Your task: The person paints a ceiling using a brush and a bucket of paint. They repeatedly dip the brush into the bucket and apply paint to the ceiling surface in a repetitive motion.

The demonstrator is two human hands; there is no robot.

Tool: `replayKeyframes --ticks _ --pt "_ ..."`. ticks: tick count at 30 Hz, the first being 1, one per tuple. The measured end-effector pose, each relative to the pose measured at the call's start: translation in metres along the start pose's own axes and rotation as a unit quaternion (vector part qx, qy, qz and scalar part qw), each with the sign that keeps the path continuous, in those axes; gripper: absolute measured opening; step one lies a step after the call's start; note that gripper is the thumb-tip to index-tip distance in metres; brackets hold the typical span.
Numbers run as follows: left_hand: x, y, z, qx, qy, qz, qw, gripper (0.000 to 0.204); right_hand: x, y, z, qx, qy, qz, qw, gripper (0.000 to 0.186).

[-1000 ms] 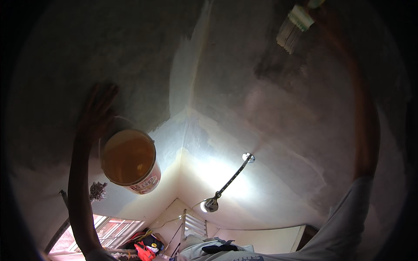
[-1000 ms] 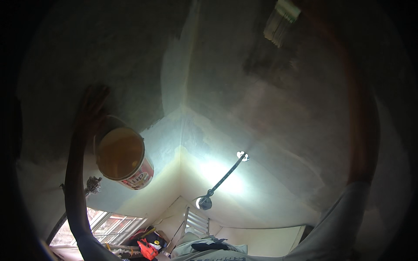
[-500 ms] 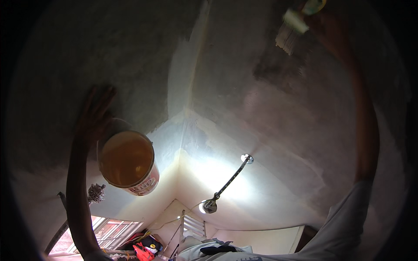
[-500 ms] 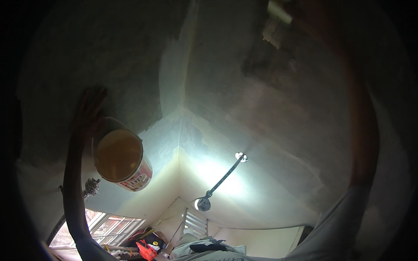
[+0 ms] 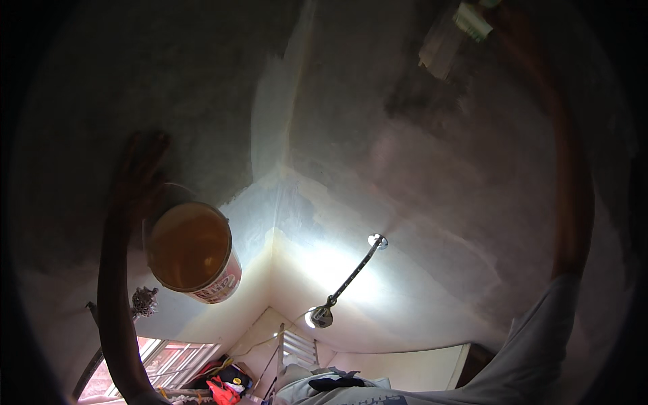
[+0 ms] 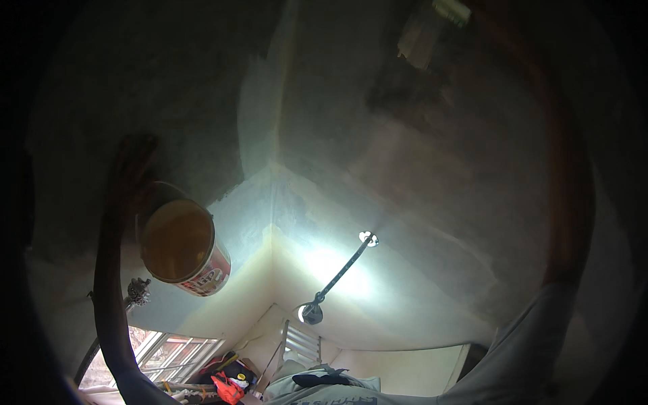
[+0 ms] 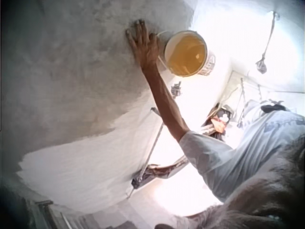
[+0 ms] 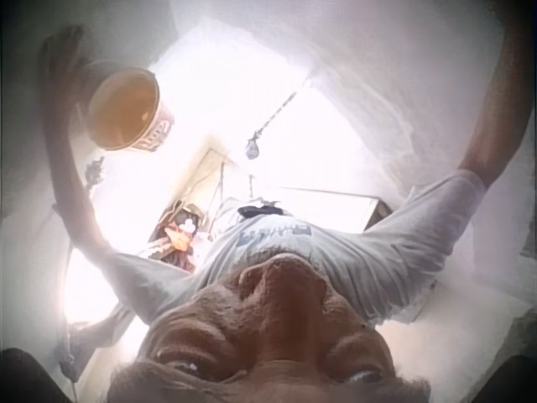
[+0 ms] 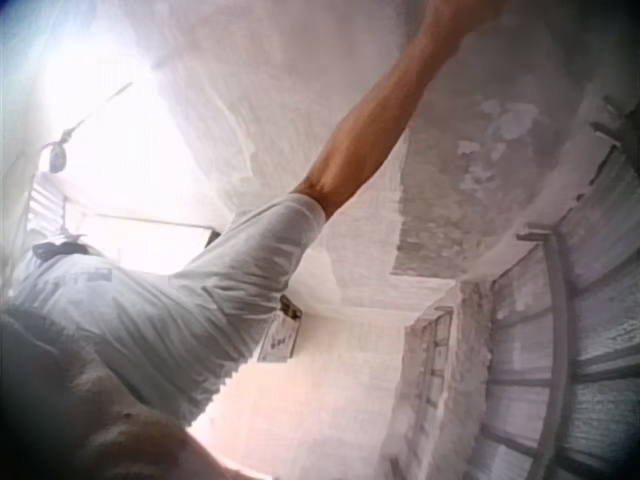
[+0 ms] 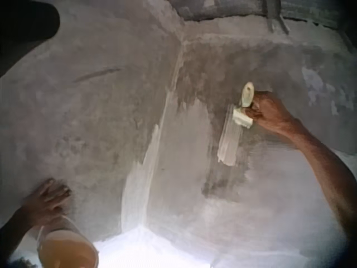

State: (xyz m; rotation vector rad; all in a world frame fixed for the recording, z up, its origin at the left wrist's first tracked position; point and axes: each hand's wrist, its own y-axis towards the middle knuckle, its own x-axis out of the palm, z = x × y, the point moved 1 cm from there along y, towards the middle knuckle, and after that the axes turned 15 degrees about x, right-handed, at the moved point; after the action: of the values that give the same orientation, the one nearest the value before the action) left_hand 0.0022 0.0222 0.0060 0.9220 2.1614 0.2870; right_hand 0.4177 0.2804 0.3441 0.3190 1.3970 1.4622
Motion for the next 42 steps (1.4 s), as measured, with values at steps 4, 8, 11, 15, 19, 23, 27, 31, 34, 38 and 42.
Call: replayKeyframes --ticks 4,8,11,15,19,23,27,31,34,38,42 --pt "-0.031 -0.023 -0.004 -0.01 0.023 -0.07 0.997 0.015 0.05 -0.025 -0.013 -0.22 -0.072 0.122 0.965 0.013" --pt "-0.008 -0.001 0.001 0.0 0.034 -0.015 0.999 0.015 0.06 -0.076 0.011 -0.224 -0.016 0.03 0.974 0.027" --pt "0.003 0.007 0.003 -0.002 0.025 -0.009 1.0 0.015 0.085 -0.127 0.025 -0.206 0.032 -0.022 0.978 0.041" --pt "-0.035 -0.015 -0.003 -0.012 0.048 -0.067 0.997 0.015 0.122 -0.177 -0.032 -0.264 0.024 0.02 0.964 0.037" --pt "0.018 0.003 0.008 -0.012 -0.033 -0.027 0.999 0.017 0.101 -0.193 -0.033 -0.202 0.03 -0.109 0.973 0.034" --pt "-0.011 -0.002 -0.003 -0.009 0.0 -0.037 0.999 0.016 0.081 -0.146 -0.011 -0.152 0.142 -0.043 0.977 0.022" --pt "-0.006 -0.006 -0.002 -0.005 0.01 -0.011 1.0 0.015 0.048 -0.081 0.001 0.072 0.008 -0.103 0.992 0.022" --pt "0.003 0.006 0.001 0.007 0.008 0.015 1.0 0.014 0.009 -0.026 0.033 -0.018 0.026 0.019 0.999 0.02" --pt "-0.018 -0.011 -0.002 -0.01 0.001 -0.002 1.0 0.014 0.033 -0.02 0.025 -0.085 0.011 0.075 0.993 0.022" --pt "-0.006 0.002 0.001 -0.005 -0.004 0.026 1.0 0.015 0.052 -0.076 0.033 0.021 0.297 -0.112 0.948 0.024" --pt "0.005 0.013 0.0 -0.004 -0.019 0.017 1.0 0.015 0.076 -0.159 0.026 -0.13 0.128 -0.073 0.98 0.034"
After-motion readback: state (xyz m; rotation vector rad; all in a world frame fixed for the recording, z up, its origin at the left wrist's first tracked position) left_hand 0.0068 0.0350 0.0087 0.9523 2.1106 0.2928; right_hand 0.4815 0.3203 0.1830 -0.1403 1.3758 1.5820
